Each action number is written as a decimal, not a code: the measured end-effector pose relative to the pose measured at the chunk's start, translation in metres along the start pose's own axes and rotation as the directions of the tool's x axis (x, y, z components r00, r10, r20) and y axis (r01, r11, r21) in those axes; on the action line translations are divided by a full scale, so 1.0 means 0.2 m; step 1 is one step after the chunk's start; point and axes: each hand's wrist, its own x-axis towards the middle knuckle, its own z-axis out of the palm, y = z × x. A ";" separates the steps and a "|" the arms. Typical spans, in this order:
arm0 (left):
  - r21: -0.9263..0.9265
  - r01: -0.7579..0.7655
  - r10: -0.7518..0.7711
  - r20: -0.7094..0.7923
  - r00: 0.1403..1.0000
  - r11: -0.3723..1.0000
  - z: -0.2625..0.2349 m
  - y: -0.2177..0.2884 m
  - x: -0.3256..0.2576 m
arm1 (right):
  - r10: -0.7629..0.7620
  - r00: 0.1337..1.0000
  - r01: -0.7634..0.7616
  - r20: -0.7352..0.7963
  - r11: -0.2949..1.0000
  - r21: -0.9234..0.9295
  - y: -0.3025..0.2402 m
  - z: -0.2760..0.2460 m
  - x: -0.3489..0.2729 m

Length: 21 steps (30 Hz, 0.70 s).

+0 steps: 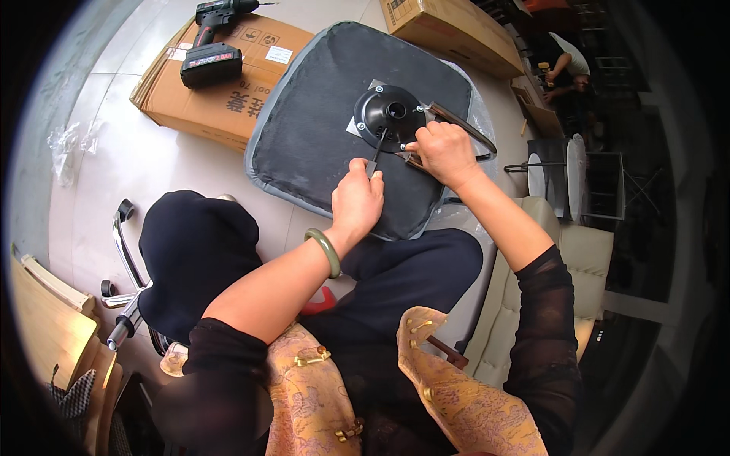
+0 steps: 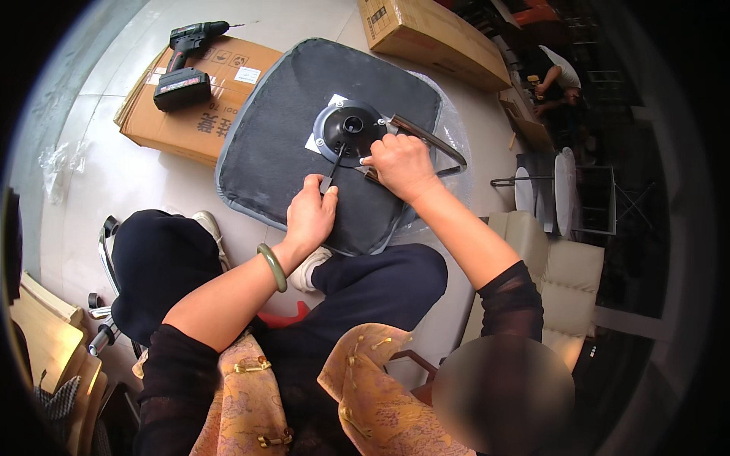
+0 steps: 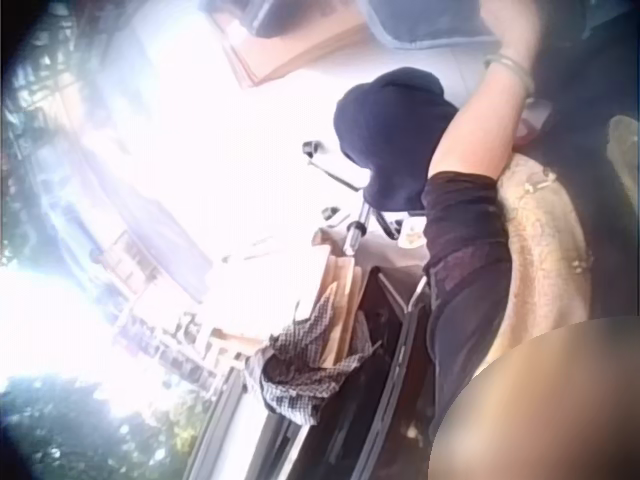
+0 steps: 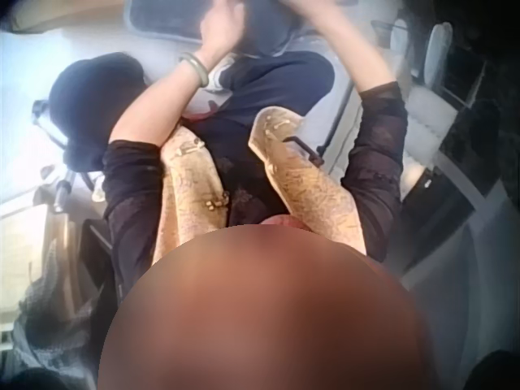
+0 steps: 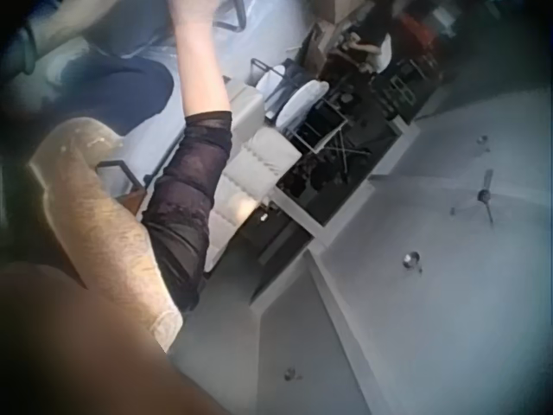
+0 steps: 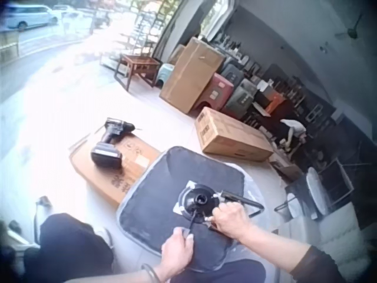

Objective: The person assembles an office chair by attaching a metal base to the underside of a cushioned seat using an Allen key. The person tightens multiple bolts, flips the seat, and wraps the assembled unit in bubble wrap.

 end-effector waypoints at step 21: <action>-0.109 0.028 -0.034 -0.054 0.998 0.994 0.05 -0.01 0.01 | 0.540 0.723 -0.496 0.431 0.840 -0.219 -0.25 -0.14 -0.04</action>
